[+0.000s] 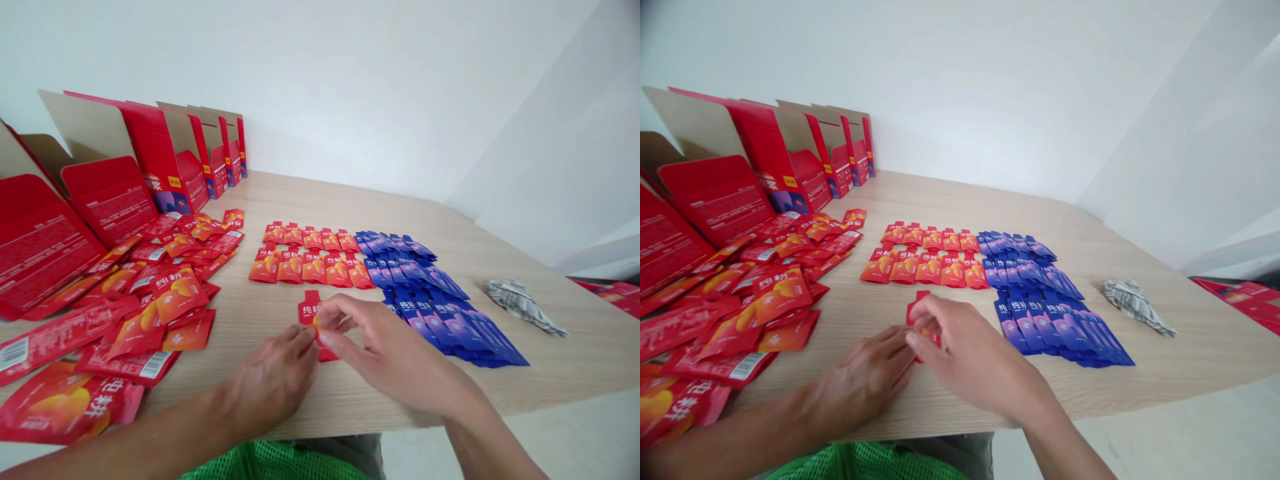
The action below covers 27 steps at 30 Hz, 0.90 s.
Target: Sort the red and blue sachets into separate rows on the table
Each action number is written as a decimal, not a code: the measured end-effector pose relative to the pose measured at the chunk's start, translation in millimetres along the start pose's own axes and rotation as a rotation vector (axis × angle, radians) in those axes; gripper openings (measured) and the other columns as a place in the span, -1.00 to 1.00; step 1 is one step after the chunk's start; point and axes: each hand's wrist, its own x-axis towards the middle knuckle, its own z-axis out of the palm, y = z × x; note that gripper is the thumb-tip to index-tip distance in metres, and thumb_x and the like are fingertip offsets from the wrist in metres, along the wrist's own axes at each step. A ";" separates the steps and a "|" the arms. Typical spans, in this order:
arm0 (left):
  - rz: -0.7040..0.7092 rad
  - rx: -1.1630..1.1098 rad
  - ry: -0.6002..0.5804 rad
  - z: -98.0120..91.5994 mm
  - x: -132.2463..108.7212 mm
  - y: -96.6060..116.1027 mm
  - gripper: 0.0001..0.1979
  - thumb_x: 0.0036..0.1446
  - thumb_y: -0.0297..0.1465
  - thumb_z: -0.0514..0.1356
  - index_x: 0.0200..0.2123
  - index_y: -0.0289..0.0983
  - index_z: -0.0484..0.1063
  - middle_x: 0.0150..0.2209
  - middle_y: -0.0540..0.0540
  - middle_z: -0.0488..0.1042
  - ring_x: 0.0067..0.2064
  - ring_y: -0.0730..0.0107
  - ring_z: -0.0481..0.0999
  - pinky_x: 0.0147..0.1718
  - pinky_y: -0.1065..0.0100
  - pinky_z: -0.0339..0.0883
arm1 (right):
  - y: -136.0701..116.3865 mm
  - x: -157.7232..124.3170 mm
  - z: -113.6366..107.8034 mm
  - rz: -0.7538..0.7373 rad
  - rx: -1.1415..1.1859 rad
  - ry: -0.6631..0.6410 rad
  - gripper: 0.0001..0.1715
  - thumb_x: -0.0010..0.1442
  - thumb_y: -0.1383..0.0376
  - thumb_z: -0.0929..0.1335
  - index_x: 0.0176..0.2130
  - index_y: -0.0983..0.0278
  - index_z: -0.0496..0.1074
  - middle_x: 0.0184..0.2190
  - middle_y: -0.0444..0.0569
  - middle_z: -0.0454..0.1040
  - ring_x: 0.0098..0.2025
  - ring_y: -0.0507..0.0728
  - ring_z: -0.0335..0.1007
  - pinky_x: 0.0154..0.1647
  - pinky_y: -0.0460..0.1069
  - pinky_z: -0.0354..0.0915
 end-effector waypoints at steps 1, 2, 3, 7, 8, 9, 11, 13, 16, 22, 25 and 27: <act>-0.030 -0.064 0.033 0.6 1.2 0.5 -0.73 0.37 -0.50 0.10 -0.12 -0.22 0.62 -0.05 -0.27 0.63 0.01 0.02 0.61 0.05 0.05 0.56 | 5.4 15.4 2.5 0.058 -0.025 -0.045 -0.69 0.46 0.04 0.34 -0.15 0.17 0.54 -0.23 -0.02 0.62 -0.20 0.17 0.57 -0.12 0.05 0.47; -0.056 -0.126 0.057 0.8 3.0 1.0 -0.72 0.38 -0.50 0.08 -0.14 -0.23 0.61 -0.06 -0.26 0.62 0.00 0.05 0.61 0.06 0.06 0.55 | 10.4 26.8 7.0 0.105 -0.078 -0.072 -0.72 0.45 0.06 0.35 -0.15 0.20 0.52 -0.21 0.01 0.62 -0.20 0.19 0.58 -0.13 0.06 0.46; -0.086 -0.191 0.072 0.8 5.1 1.2 -0.72 0.38 -0.50 0.07 -0.17 -0.23 0.61 -0.06 -0.25 0.62 0.01 0.08 0.61 0.07 0.08 0.53 | 14.6 34.0 12.9 0.151 -0.144 -0.092 -0.73 0.44 0.08 0.37 -0.12 0.23 0.51 -0.17 0.06 0.62 -0.16 0.23 0.59 -0.13 0.08 0.45; -0.346 -0.486 0.226 3.9 14.6 -2.5 -0.79 0.30 -0.50 0.14 -0.35 -0.19 0.54 0.06 -0.20 0.57 0.16 0.09 0.57 0.15 0.09 0.47 | 18.3 37.2 35.8 0.262 -0.361 -0.096 -0.59 0.45 0.08 0.34 0.06 0.37 0.42 -0.03 0.29 0.56 -0.04 0.38 0.60 -0.14 0.13 0.43; -0.440 -0.560 0.302 6.0 17.0 -4.3 -0.87 0.23 -0.51 0.20 -0.34 -0.19 0.50 0.09 -0.20 0.55 0.19 0.07 0.55 0.17 0.07 0.46 | 16.6 35.9 38.9 0.276 -0.381 -0.104 -0.55 0.45 0.07 0.34 0.08 0.39 0.41 -0.02 0.31 0.55 -0.03 0.40 0.59 -0.14 0.14 0.43; -0.529 -0.637 0.386 8.3 19.6 -5.9 -0.88 0.15 -0.54 0.24 -0.30 -0.20 0.47 0.10 -0.20 0.53 0.21 0.05 0.54 0.18 0.05 0.46 | 14.7 35.0 40.8 0.283 -0.394 -0.112 -0.52 0.43 0.05 0.36 0.09 0.39 0.40 -0.02 0.31 0.54 -0.03 0.41 0.59 -0.14 0.14 0.43; -0.657 -0.810 0.526 12.1 25.3 -7.8 -0.70 0.01 -0.60 0.27 -0.19 -0.19 0.40 0.08 -0.20 0.51 0.25 0.05 0.51 0.13 0.06 0.49 | 11.8 34.4 42.2 0.286 -0.407 -0.125 -0.46 0.36 0.02 0.42 0.08 0.38 0.40 -0.01 0.30 0.52 0.00 0.43 0.56 -0.10 0.16 0.43; -0.739 -0.986 0.603 13.4 32.0 -7.3 -0.60 -0.03 -0.61 0.29 -0.11 -0.19 0.34 0.10 -0.21 0.47 0.24 0.06 0.52 -0.01 0.16 0.56 | 11.4 34.7 42.5 0.276 -0.394 -0.121 -0.48 0.34 0.06 0.44 0.08 0.37 0.39 0.00 0.28 0.49 0.04 0.43 0.53 -0.03 0.18 0.42; -0.851 -1.188 0.628 10.9 42.4 -4.1 -0.49 -0.03 -0.59 0.38 -0.03 -0.19 0.30 0.10 -0.23 0.47 0.03 0.14 0.64 -0.23 0.27 0.60 | 15.4 33.2 43.1 0.225 -0.315 -0.098 -0.62 0.31 0.18 0.45 0.02 0.33 0.39 0.01 0.23 0.48 0.06 0.38 0.49 0.05 0.19 0.40; -0.889 -1.275 0.508 10.4 53.2 -5.6 -0.59 -0.03 -0.51 0.45 -0.13 -0.27 0.39 -0.19 -0.14 0.59 -0.36 0.31 0.64 -0.45 0.34 0.56 | 21.3 20.8 41.3 0.112 -0.114 -0.071 -0.71 0.23 0.31 0.49 -0.13 0.22 0.33 -0.05 0.06 0.48 0.03 0.26 0.44 -0.02 0.09 0.35; -0.839 -1.252 0.522 13.3 52.9 -8.3 -0.60 -0.15 -0.52 0.45 -0.21 -0.26 0.42 -0.28 -0.09 0.60 -0.34 0.28 0.63 -0.46 0.37 0.54 | 19.3 17.9 40.3 0.165 -0.120 -0.022 -0.70 0.23 0.25 0.51 -0.19 0.21 0.33 -0.11 0.03 0.48 -0.04 0.25 0.45 -0.09 0.09 0.32; -0.814 -1.246 0.526 13.7 51.7 -9.0 -0.61 -0.19 -0.51 0.45 -0.25 -0.25 0.42 -0.31 -0.09 0.61 -0.32 0.27 0.63 -0.45 0.38 0.52 | 17.4 18.8 41.1 0.200 -0.142 0.016 -0.72 0.23 0.24 0.50 -0.21 0.21 0.33 -0.15 0.02 0.50 -0.10 0.24 0.45 -0.12 0.08 0.30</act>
